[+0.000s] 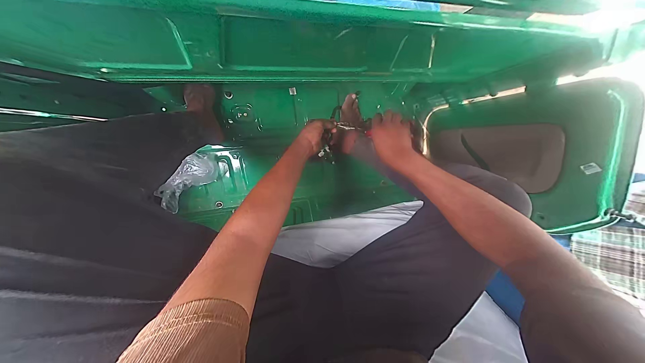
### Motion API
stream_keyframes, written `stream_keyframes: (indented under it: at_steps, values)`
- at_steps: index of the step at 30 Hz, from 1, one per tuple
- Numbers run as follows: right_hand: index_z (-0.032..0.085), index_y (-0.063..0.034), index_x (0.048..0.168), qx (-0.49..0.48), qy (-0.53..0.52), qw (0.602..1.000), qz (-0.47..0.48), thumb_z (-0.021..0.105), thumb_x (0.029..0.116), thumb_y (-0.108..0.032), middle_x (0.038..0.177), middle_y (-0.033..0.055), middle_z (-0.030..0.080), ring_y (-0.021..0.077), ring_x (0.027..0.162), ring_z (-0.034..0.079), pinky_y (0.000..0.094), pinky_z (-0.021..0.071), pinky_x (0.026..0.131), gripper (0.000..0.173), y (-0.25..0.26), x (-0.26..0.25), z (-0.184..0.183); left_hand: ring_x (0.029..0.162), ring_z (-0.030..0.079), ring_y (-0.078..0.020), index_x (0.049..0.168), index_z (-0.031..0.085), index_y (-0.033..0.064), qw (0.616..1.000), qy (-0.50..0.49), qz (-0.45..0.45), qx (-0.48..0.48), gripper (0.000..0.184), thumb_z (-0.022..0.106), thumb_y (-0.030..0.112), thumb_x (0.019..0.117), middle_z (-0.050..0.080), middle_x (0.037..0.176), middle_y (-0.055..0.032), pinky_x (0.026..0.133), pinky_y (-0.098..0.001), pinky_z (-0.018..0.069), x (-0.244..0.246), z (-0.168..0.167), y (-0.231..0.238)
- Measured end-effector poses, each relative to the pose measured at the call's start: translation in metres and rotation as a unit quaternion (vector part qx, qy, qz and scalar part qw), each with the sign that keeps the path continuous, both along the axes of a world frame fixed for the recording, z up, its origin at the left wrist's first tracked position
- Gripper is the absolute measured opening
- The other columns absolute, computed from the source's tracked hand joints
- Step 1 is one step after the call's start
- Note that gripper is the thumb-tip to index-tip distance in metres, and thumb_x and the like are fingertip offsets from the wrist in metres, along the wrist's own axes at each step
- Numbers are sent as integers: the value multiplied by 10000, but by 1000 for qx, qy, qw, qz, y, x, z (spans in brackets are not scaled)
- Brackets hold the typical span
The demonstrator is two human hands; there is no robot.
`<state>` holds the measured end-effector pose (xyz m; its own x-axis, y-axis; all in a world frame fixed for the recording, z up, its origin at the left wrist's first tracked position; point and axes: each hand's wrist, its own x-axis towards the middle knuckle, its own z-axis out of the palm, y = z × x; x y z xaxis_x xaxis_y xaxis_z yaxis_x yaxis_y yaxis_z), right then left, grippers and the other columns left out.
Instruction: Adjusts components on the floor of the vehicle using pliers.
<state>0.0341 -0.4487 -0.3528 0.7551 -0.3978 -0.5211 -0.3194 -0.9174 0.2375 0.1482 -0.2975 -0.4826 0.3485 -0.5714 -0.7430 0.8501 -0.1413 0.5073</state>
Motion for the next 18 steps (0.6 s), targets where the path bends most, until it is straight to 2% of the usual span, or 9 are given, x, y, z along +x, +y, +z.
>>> stream_keyframes:
  at_steps: [4, 6, 8, 9, 10, 12, 14, 16, 18]
  values:
    - [533, 115, 1287, -6, 0, 1000, 23, 567, 977, -36, 1214, 371, 566, 567, 1152, 560, 695, 487, 838, 347, -1, -3, -4, 627, 565, -86, 1050, 663, 47, 1000, 1, -5, 2, 101, 611, 92, 976, 629, 806, -12, 592, -236, 507, 1, 0, 2]
    - [579, 107, 1238, -9, -12, 998, 56, 535, 1004, -85, 1149, 346, 626, 548, 1174, 555, 703, 427, 931, 306, -2, -4, -3, 604, 549, -80, 1028, 660, 59, 1000, 2, -8, 6, 93, 602, 120, 987, 614, 780, -2, 569, -229, 493, 2, 1, -1]
    - [573, 109, 1269, 1, -10, 999, 47, 524, 1012, -116, 1191, 344, 619, 550, 1248, 512, 736, 375, 1001, 345, 1, -6, 0, 594, 530, -77, 1002, 641, 85, 1000, 1, -17, 16, 127, 572, 191, 1016, 587, 766, 14, 560, -228, 482, 0, 2, -3]
    - [541, 107, 1323, 8, -2, 1000, 25, 539, 1011, -144, 1243, 358, 589, 565, 1268, 491, 755, 377, 992, 400, 2, -5, 0, 592, 525, -78, 993, 648, 90, 999, -5, -22, 28, 181, 576, 251, 1032, 585, 764, 15, 556, -229, 478, 0, 3, -4]
    - [500, 96, 1376, 15, 11, 1000, -4, 572, 1005, -185, 1289, 368, 554, 577, 1254, 498, 751, 423, 948, 472, 4, -3, 1, 587, 522, -77, 990, 656, 89, 998, -22, -33, 46, 234, 588, 307, 1039, 587, 761, 14, 552, -230, 473, 0, 4, -3]
    - [445, 78, 1415, 21, 32, 998, -51, 637, 964, -223, 1293, 380, 523, 580, 1112, 578, 697, 508, 808, 575, 7, 0, 2, 545, 492, -80, 965, 680, 58, 993, -71, -51, 84, 237, 651, 288, 1012, 576, 712, 4, 518, -238, 442, -3, 6, -4]
    - [429, 81, 1413, 27, 41, 996, -69, 611, 984, -269, 1262, 382, 535, 567, 1043, 613, 674, 526, 765, 583, 11, -3, 2, 539, 482, -77, 945, 684, 42, 990, -99, -43, 90, 179, 678, 216, 987, 558, 689, 3, 519, -241, 436, -8, 5, -6]
    - [471, 76, 1368, 37, 54, 995, -79, 547, 1011, -306, 1197, 331, 584, 513, 1024, 647, 634, 550, 747, 529, 16, -6, 4, 548, 500, -79, 930, 688, 24, 989, -124, -13, 79, 144, 681, 160, 978, 579, 695, -6, 529, -249, 453, -14, 4, -10]
    - [546, 62, 1280, 83, 80, 989, -94, 513, 1034, -367, 1176, 289, 623, 470, 1050, 664, 633, 563, 773, 495, 20, -10, 7, 581, 540, -90, 914, 694, 7, 987, -148, 12, 57, 131, 671, 120, 976, 629, 724, -26, 562, -270, 479, -22, 0, -11]
